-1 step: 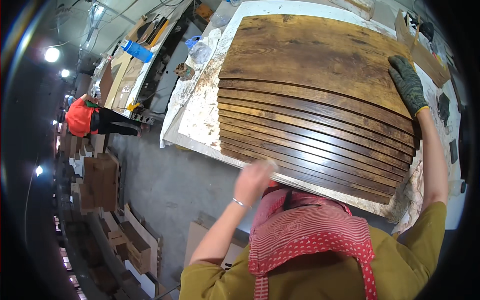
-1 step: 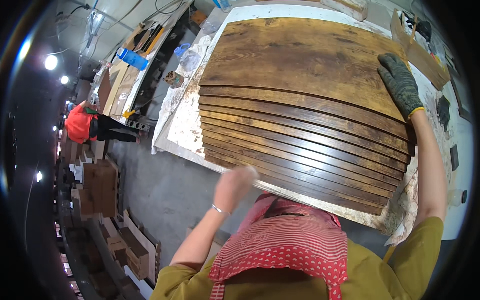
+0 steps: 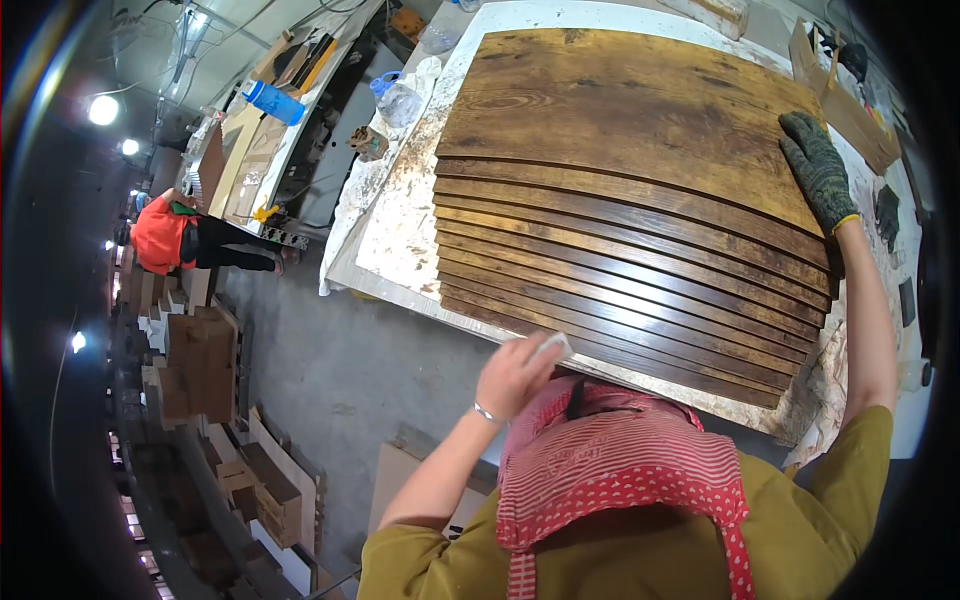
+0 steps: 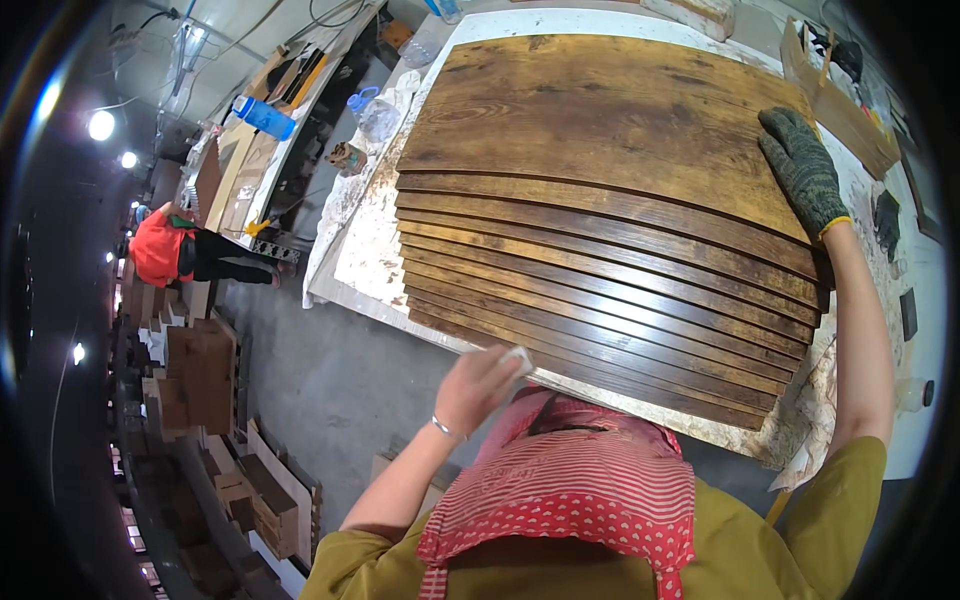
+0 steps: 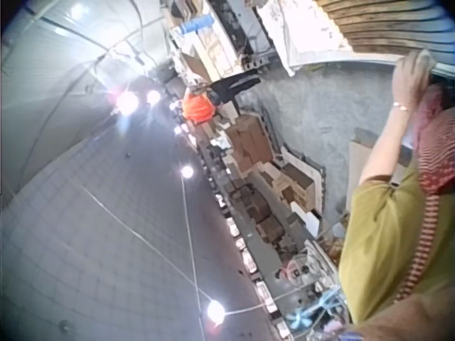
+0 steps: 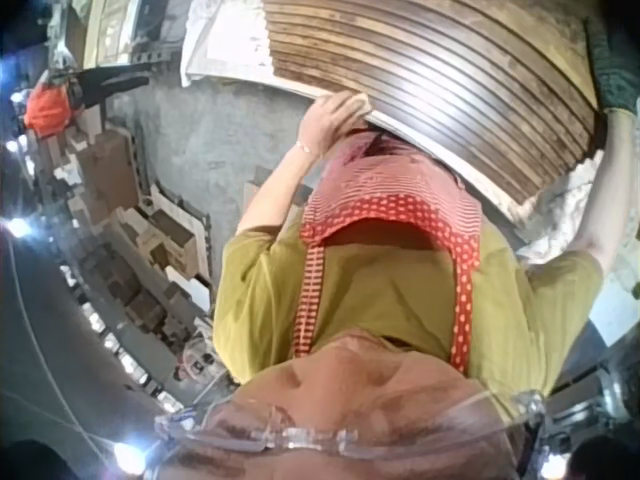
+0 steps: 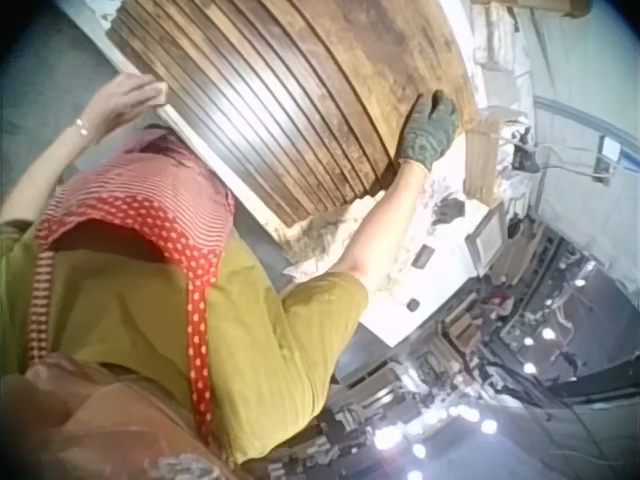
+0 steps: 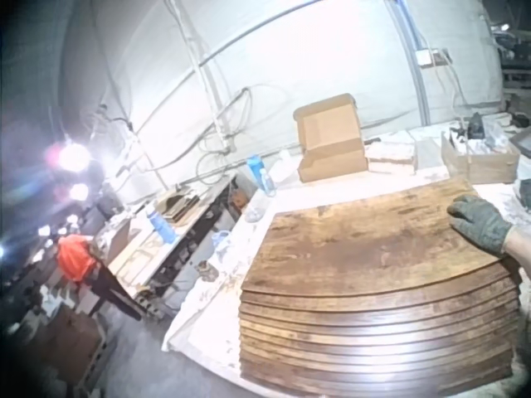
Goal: The person wipes the surfaces and edges of several wooden planks with a cloth, stacks them together, and removes debris from the workbench.
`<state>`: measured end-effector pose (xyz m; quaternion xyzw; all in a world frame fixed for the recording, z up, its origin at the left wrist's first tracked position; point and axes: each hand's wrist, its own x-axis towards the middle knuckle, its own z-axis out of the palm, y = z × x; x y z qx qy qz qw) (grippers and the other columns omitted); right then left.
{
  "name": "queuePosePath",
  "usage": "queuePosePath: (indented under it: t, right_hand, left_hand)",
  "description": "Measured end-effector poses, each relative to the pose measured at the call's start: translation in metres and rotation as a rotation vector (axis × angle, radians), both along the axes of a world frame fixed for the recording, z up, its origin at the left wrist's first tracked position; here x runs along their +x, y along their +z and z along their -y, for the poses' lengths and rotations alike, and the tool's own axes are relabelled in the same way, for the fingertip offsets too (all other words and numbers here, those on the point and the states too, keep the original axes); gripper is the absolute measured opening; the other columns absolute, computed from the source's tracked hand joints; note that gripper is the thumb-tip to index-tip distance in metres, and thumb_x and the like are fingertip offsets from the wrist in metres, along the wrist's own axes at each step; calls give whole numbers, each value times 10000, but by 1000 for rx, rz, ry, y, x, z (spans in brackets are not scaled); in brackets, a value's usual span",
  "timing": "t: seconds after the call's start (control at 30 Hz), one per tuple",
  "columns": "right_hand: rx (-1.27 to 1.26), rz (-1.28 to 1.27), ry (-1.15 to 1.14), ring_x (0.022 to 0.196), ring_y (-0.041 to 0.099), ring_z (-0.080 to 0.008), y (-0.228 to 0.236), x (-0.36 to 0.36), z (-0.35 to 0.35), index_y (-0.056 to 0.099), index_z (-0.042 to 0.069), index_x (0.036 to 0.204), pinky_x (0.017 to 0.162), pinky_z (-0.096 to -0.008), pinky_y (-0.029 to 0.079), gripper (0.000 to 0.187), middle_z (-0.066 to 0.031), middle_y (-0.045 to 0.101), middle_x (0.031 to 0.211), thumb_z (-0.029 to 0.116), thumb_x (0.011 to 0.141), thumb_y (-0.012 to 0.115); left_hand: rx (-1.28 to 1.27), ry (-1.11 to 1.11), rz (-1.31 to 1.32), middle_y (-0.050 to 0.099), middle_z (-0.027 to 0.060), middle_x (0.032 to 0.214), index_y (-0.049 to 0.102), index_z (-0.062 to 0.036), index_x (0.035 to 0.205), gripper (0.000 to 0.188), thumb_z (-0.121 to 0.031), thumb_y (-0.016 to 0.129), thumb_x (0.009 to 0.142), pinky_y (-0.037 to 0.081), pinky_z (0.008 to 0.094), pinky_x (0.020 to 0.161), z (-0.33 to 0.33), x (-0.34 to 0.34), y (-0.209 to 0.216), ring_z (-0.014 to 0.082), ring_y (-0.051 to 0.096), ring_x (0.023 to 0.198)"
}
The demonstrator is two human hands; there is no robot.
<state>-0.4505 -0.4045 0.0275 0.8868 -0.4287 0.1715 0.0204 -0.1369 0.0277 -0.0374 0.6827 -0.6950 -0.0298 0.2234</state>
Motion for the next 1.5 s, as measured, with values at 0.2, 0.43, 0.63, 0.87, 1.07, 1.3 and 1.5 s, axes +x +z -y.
queuePosePath:
  t: [0.2,0.43,0.63,0.87,1.07,1.3,1.5]
  right_hand:
    - [50,9,-71,1277,395,-299,7,1,-11,522,84,1267,1069,-367,300,402,-147,465,1346,286,920,505]
    - [49,9,-76,1273,398,-295,9,6,-16,532,75,1250,1069,-372,301,401,-151,480,1328,299,917,510]
    - [23,-9,-87,1276,395,-290,9,1,-17,537,88,1247,1071,-375,300,404,-142,487,1326,325,923,492]
    - [-2,-20,-89,1260,407,-298,12,9,-19,538,95,1239,1067,-387,306,407,-139,493,1316,342,918,488]
    - [10,-13,-101,1272,397,-297,11,9,-17,528,99,1253,1073,-389,302,430,-137,474,1336,369,922,478]
    - [23,-18,-120,1285,387,-291,5,5,-15,521,104,1264,1078,-386,297,445,-127,453,1362,386,923,470]
    - [18,-37,-135,1285,390,-286,6,6,-16,517,115,1270,1076,-382,301,447,-123,446,1371,394,925,465]
  left_hand:
    - [-203,726,-260,590,170,1070,573,-20,1104,371,-61,642,741,441,406,874,-5,82,-7,361,551,984]
    - [-66,222,-41,619,151,1035,606,-51,1074,386,-57,691,698,460,394,854,9,-2,-8,330,579,982]
    - [-224,503,-182,594,154,1075,583,-60,1125,380,-83,645,751,466,382,851,31,44,15,332,566,976]
    - [-138,531,6,579,163,1029,558,-18,1105,374,-83,636,746,444,422,827,61,55,13,358,545,952]
    - [-19,-14,-28,586,126,1068,582,-61,1073,349,-93,674,738,483,402,794,54,-63,26,310,570,935]
    - [-35,369,-12,573,144,1032,576,-40,1079,367,-93,653,724,457,411,813,55,17,26,329,549,948]
    - [4,82,-41,565,151,1061,580,-41,1078,364,-111,658,729,469,400,793,60,-46,37,331,552,918]
